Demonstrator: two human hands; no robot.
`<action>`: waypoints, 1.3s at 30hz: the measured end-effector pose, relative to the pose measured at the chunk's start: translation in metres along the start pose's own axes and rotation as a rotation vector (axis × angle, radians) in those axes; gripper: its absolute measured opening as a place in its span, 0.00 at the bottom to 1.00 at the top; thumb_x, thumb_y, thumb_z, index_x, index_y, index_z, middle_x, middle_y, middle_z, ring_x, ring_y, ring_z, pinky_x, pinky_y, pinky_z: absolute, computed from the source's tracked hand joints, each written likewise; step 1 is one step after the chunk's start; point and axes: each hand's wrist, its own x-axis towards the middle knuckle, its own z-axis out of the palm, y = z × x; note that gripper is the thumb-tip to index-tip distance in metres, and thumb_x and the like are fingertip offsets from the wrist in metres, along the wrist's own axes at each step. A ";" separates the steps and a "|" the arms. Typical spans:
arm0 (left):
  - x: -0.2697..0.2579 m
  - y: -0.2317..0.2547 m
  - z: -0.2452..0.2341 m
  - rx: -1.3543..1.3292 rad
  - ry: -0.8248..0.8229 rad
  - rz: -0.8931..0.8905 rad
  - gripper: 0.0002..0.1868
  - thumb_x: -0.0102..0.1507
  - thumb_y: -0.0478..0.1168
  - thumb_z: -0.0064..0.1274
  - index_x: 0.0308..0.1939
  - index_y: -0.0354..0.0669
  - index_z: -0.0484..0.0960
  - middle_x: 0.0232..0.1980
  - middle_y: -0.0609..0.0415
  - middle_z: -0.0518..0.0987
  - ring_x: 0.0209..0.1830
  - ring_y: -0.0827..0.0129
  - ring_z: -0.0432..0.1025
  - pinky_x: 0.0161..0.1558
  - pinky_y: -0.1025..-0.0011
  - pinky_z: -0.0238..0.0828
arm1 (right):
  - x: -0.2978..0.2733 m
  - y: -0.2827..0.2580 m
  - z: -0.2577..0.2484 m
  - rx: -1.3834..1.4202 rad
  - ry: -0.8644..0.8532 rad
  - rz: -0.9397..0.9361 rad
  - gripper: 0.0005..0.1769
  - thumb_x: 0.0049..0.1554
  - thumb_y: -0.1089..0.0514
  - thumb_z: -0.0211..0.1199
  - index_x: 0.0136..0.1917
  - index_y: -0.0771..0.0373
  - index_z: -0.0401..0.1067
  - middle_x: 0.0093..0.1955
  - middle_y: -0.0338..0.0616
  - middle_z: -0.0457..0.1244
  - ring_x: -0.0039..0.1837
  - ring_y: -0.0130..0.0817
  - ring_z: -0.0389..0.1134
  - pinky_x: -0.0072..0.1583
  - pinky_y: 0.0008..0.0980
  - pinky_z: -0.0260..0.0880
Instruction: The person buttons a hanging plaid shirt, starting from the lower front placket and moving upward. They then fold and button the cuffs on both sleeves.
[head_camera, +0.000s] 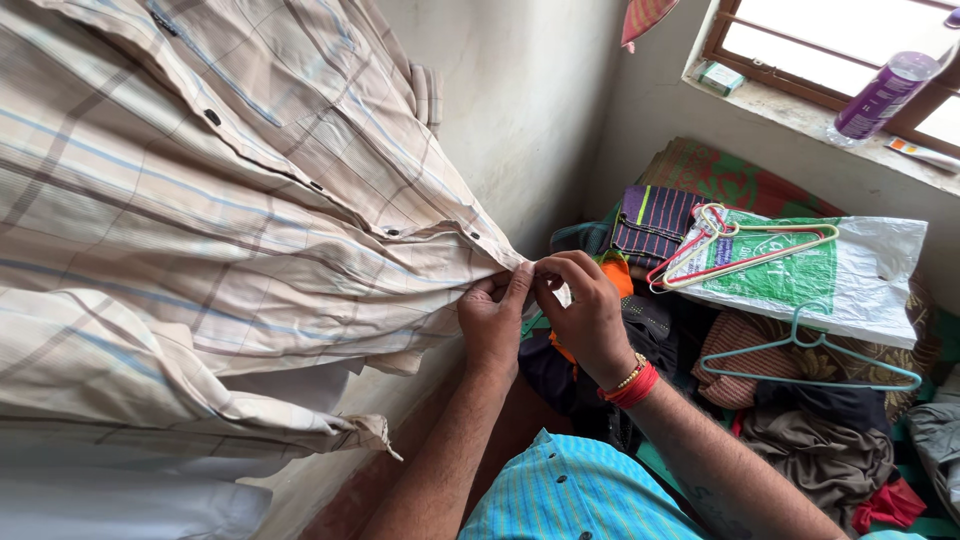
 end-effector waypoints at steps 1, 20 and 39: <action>0.000 -0.001 0.002 -0.003 -0.001 0.003 0.15 0.64 0.47 0.61 0.42 0.36 0.86 0.38 0.56 0.85 0.40 0.77 0.78 0.45 0.77 0.78 | -0.001 -0.001 -0.001 -0.042 0.017 -0.028 0.11 0.57 0.66 0.69 0.54 0.67 0.74 0.52 0.46 0.67 0.51 0.36 0.72 0.52 0.32 0.76; -0.002 -0.005 -0.008 -0.089 0.116 -0.009 0.13 0.67 0.43 0.56 0.44 0.35 0.86 0.38 0.54 0.84 0.35 0.77 0.75 0.37 0.78 0.75 | -0.010 -0.013 0.011 -0.051 0.023 -0.119 0.17 0.55 0.66 0.69 0.58 0.64 0.72 0.55 0.48 0.67 0.52 0.42 0.71 0.53 0.36 0.74; -0.011 -0.015 -0.023 0.244 0.175 0.226 0.15 0.69 0.43 0.53 0.44 0.32 0.85 0.39 0.49 0.86 0.39 0.72 0.80 0.43 0.72 0.79 | -0.008 -0.026 0.021 0.309 -0.052 0.160 0.08 0.62 0.59 0.66 0.48 0.67 0.78 0.48 0.42 0.69 0.50 0.26 0.73 0.53 0.25 0.76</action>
